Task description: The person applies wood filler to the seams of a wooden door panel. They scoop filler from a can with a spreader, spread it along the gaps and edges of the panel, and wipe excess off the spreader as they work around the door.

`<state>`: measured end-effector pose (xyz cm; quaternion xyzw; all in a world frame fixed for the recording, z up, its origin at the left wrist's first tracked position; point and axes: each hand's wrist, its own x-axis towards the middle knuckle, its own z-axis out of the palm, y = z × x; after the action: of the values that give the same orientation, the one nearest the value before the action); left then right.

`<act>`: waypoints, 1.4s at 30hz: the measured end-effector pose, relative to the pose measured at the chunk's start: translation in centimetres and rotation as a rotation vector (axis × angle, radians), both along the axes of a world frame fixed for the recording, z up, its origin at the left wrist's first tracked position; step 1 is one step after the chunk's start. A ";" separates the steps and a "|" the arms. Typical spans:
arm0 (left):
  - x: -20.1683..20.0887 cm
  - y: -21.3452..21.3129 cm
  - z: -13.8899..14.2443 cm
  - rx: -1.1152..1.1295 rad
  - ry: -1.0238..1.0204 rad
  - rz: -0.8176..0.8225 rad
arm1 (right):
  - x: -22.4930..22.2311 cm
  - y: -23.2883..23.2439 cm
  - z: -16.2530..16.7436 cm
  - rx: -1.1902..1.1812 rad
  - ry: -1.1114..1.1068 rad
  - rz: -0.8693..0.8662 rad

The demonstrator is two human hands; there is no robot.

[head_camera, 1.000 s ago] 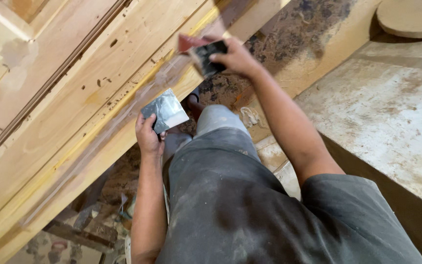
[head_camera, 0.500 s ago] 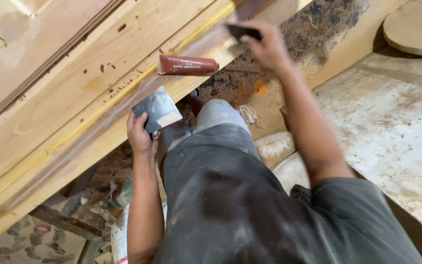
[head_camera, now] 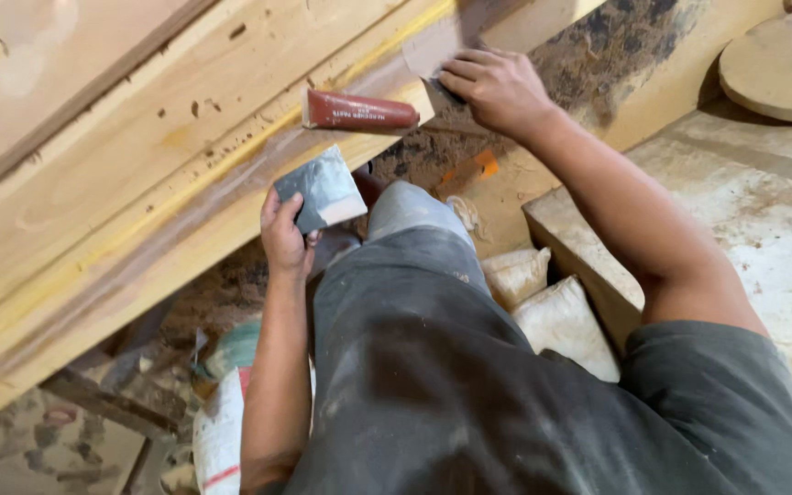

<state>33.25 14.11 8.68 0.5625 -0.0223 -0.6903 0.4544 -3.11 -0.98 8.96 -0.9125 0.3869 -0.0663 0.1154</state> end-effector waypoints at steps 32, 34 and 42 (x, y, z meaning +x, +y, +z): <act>-21.4 -11.6 3.0 -0.441 0.100 -0.572 | 3.7 12.9 13.5 -0.271 -0.689 -1.055; -24.4 -12.8 2.9 -0.418 0.093 -0.592 | 0.6 12.3 11.9 -0.232 -0.705 -1.038; -36.1 -18.8 1.3 -0.366 0.165 -0.563 | -17.7 8.1 11.5 0.193 -0.594 -1.016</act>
<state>-2.85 -4.66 9.98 0.3858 -0.2629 -0.8165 0.3398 -20.81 7.10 20.45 -0.5409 0.7305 -0.3300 0.2547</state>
